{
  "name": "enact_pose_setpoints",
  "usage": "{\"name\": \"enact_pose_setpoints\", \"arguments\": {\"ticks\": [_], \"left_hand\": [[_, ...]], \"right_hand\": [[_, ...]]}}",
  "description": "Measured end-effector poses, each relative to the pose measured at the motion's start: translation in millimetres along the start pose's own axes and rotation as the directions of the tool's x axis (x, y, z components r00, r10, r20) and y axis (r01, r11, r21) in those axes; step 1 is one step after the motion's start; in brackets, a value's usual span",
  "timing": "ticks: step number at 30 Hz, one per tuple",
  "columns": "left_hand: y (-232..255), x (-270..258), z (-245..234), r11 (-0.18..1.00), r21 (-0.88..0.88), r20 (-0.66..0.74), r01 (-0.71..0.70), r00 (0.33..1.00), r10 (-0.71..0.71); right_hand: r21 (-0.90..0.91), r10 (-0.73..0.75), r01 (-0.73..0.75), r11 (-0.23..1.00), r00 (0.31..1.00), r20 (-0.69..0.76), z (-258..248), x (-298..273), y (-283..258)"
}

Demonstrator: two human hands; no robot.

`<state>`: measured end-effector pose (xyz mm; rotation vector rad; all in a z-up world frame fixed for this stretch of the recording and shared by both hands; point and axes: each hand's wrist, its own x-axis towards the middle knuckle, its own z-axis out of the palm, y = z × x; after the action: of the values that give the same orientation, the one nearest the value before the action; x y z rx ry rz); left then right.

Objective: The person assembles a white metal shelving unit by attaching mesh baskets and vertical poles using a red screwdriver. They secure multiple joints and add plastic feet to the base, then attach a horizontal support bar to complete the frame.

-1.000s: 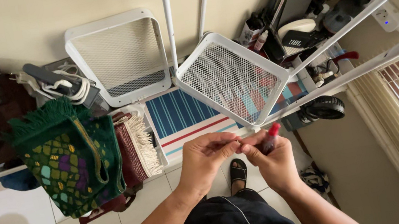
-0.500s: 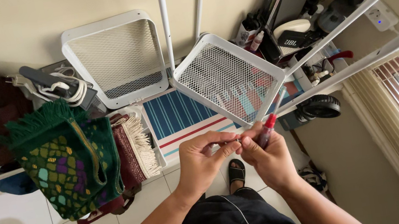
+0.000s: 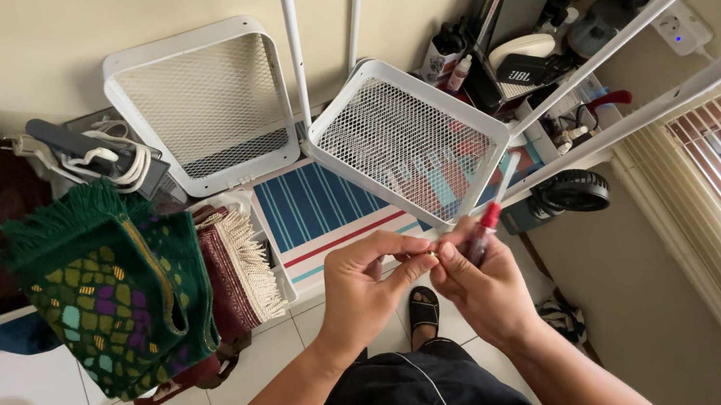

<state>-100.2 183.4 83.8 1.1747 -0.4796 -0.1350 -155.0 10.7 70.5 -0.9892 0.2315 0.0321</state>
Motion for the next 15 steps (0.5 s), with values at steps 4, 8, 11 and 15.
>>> {"name": "enact_pose_setpoints", "arguments": {"ticks": [4,8,11,15], "left_hand": [[2,0,-1,0.995,-0.053,0.007,0.08,0.997,-0.08],[0,0,1,0.999,0.037,-0.042,0.035,0.999,-0.033],[1,1,2,1.0,-0.008,-0.043,0.014,0.999,-0.014],[6,0,6,0.995,0.088,-0.077,-0.037,0.996,0.043]], "right_hand": [[-0.252,-0.235,0.25,0.935,0.968,0.091,0,0,3],[-0.528,-0.487,0.502,0.684,0.854,0.181,4,2,8],[-0.477,-0.416,0.435,0.764,0.897,0.152,5,3,2],[-0.179,-0.155,0.171,0.969,0.983,0.1,5,3,-6]]}}
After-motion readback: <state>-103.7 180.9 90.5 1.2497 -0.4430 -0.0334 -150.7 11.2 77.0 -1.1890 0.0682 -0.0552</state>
